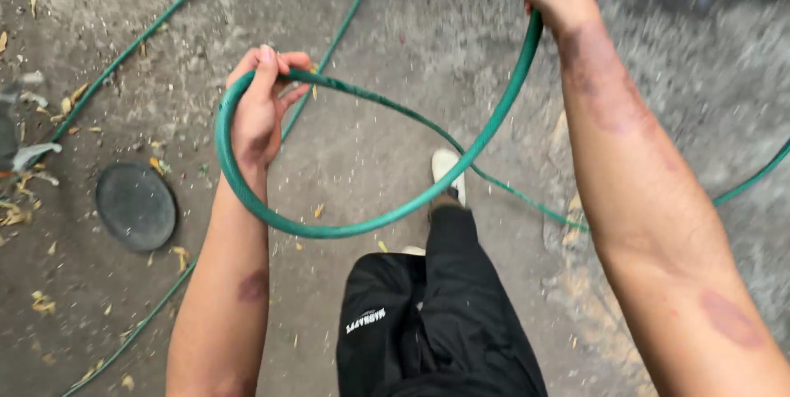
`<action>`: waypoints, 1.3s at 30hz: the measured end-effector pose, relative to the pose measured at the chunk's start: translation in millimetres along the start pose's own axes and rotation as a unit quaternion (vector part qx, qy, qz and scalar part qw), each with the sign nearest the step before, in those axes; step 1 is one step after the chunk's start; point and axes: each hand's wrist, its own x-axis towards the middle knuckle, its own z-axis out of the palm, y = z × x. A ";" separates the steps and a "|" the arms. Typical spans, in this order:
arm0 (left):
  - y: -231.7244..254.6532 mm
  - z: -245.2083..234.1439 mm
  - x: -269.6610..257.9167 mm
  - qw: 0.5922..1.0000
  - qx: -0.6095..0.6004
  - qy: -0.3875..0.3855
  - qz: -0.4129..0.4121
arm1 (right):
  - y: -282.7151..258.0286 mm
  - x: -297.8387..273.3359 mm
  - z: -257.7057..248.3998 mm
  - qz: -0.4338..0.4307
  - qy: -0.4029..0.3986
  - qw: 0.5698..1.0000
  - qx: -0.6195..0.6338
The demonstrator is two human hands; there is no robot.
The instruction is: Watering various potted and ground plants in a garden using a hose.
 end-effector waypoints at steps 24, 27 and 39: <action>183.0 -424.3 329.5 0.998 0.005 -0.025 0.062 | -264.0 205.2 360.0 0.139 0.150 0.977 -0.065; 219.6 -474.6 359.8 0.997 -0.019 -0.005 0.075 | -299.5 239.8 400.8 0.145 0.146 0.977 -0.065; 275.0 -562.9 566.0 0.980 0.138 0.019 0.144 | -335.4 447.7 484.6 0.149 0.294 0.944 -0.020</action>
